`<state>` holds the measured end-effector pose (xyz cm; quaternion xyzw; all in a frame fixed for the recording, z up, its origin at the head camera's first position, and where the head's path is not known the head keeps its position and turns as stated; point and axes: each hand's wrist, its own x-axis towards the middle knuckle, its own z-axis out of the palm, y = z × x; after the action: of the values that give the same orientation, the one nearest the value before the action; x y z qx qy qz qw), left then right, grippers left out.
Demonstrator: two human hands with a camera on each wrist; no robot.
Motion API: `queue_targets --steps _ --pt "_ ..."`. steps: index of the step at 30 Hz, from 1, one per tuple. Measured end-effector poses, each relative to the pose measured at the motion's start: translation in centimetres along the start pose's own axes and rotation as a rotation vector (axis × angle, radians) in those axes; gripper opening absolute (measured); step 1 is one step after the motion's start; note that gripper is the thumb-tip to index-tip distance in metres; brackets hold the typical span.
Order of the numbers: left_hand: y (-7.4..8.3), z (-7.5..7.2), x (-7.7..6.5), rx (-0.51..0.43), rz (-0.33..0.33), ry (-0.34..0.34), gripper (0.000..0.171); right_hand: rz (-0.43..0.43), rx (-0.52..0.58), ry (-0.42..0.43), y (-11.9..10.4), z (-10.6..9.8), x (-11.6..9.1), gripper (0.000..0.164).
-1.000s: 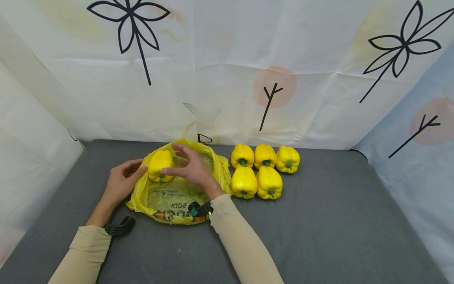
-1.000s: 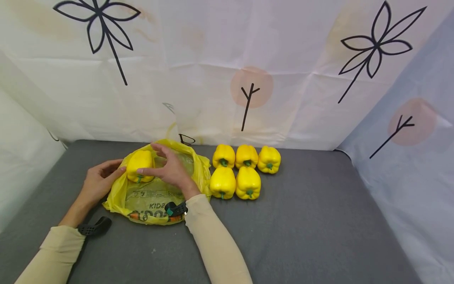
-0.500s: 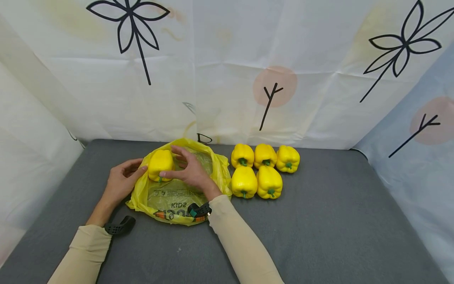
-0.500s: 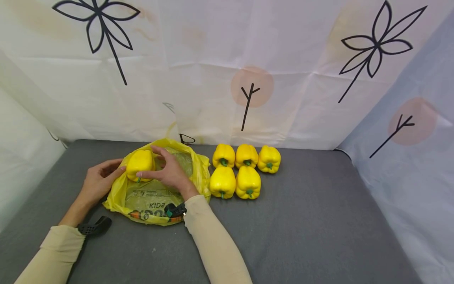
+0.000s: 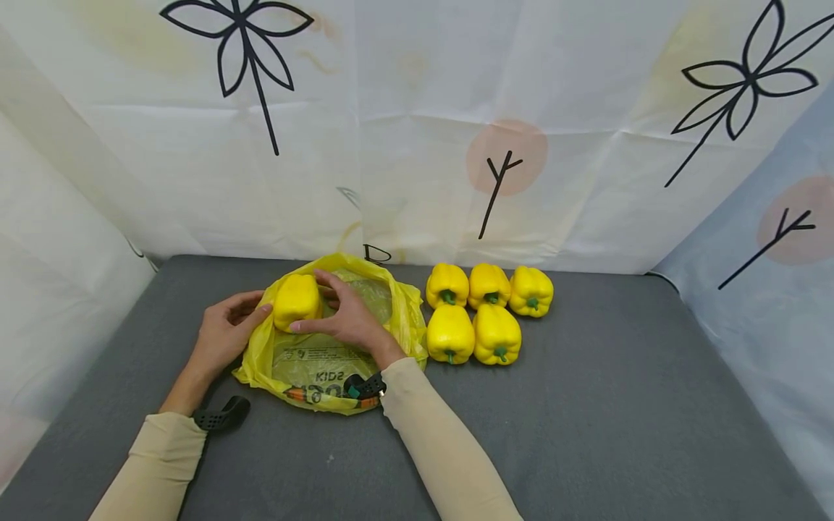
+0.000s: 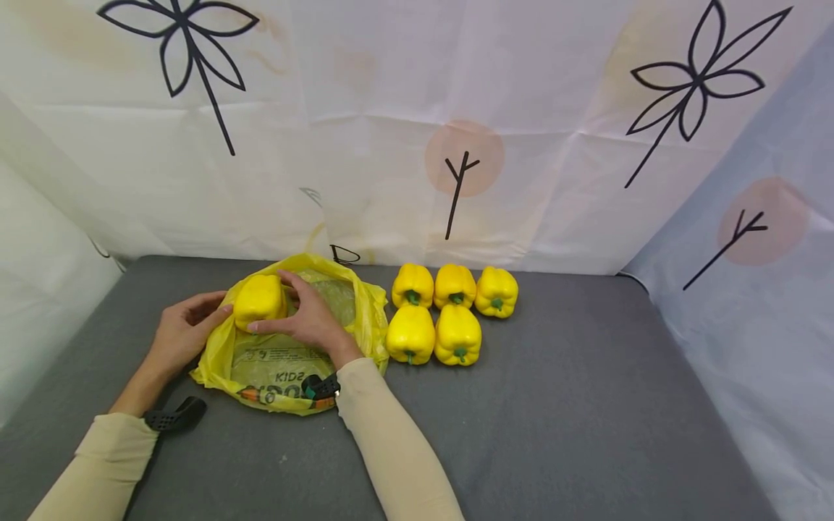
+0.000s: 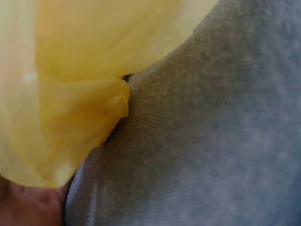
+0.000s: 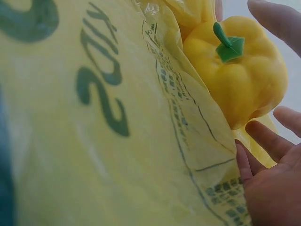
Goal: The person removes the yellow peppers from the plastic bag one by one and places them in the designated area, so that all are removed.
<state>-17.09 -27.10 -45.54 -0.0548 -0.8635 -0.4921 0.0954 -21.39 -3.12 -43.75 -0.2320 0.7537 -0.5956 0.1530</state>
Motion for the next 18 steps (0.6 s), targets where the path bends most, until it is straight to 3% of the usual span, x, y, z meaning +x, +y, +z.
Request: queue_targets --steps 18 --pt "-0.04 -0.04 0.01 -0.012 -0.003 -0.001 0.046 0.012 -0.080 -0.021 -0.01 0.33 0.36 0.099"
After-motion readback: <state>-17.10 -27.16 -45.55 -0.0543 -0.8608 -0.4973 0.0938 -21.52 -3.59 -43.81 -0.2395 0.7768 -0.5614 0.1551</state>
